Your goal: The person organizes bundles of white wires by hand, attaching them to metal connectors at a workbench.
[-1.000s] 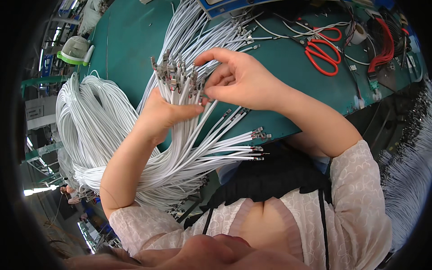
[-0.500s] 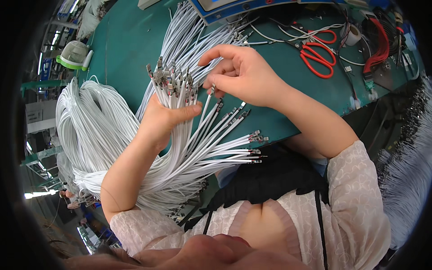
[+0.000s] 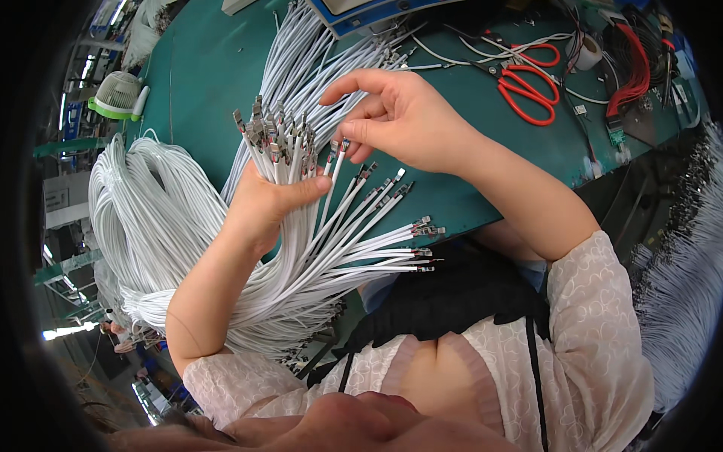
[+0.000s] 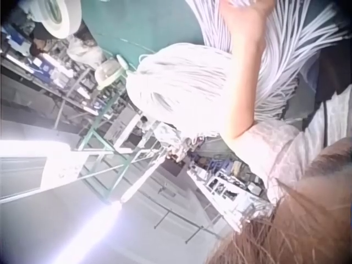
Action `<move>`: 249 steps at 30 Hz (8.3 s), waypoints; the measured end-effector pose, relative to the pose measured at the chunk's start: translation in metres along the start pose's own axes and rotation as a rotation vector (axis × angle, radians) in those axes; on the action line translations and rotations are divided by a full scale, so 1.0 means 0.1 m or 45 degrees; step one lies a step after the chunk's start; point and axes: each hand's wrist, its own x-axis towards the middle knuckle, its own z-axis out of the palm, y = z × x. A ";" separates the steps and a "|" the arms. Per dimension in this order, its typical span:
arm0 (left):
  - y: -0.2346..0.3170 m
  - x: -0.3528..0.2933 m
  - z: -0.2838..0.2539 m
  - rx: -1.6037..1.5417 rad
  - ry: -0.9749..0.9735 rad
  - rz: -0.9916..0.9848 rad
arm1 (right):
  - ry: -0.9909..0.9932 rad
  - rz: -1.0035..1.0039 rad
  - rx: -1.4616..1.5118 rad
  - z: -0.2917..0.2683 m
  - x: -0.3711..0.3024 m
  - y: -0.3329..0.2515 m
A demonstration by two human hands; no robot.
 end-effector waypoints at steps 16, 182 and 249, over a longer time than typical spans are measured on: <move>-0.01 0.00 0.00 0.001 -0.059 0.021 | -0.085 0.040 -0.059 0.05 -0.03 0.03; -0.12 0.03 0.08 -0.002 0.024 0.103 | 0.107 -0.233 -0.471 0.14 -0.03 0.12; -0.08 0.03 -0.03 -0.006 0.020 0.070 | -0.022 -0.072 -0.181 0.09 -0.01 0.11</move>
